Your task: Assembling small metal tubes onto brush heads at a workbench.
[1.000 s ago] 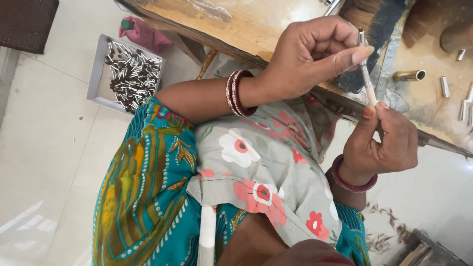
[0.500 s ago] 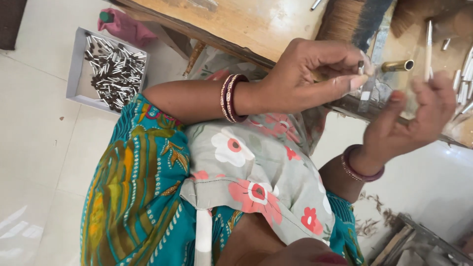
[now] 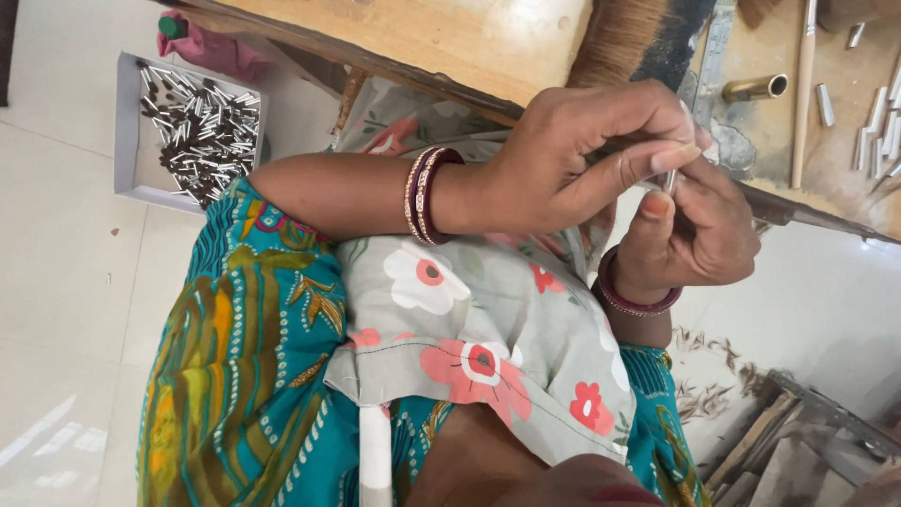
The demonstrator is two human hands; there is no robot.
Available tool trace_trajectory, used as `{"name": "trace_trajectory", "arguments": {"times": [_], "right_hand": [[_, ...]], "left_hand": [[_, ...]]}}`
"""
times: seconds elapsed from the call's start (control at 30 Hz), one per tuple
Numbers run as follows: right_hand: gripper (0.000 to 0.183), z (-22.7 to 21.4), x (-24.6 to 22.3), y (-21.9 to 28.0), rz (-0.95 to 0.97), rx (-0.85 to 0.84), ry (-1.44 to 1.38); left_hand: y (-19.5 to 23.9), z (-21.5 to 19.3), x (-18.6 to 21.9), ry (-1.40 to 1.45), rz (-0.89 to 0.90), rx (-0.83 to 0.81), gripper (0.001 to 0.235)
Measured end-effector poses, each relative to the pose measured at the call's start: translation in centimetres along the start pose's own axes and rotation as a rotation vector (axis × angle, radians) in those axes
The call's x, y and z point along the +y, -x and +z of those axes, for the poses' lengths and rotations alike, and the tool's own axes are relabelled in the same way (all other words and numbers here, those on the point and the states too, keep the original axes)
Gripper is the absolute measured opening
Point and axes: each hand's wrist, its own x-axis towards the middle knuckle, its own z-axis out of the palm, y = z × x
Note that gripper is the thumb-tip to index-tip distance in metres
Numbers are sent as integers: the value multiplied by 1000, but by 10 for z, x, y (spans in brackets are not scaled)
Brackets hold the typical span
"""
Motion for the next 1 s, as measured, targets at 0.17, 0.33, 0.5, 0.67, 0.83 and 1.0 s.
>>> {"name": "trace_trajectory", "arguments": {"times": [0.17, 0.33, 0.5, 0.67, 0.83, 1.0], "right_hand": [[44, -2, 15, 19, -27, -24, -38], [47, -2, 27, 22, -72, 26, 40], [45, 3, 21, 15, -72, 33, 36], [46, 6, 22, 15, 32, 126, -118], [44, -8, 31, 38, -151, 41, 28], [46, 3, 24, 51, 130, 247, -415]], "left_hand": [[7, 0, -5, -102, -41, 37, 23], [1, 0, -12, -7, -61, 48, 31], [-4, 1, -9, 110, -129, 39, 30], [-5, 2, -7, 181, 33, 13, 24], [7, 6, -19, 69, -92, -16, 19], [7, 15, -17, 88, -120, -76, 22]]}}
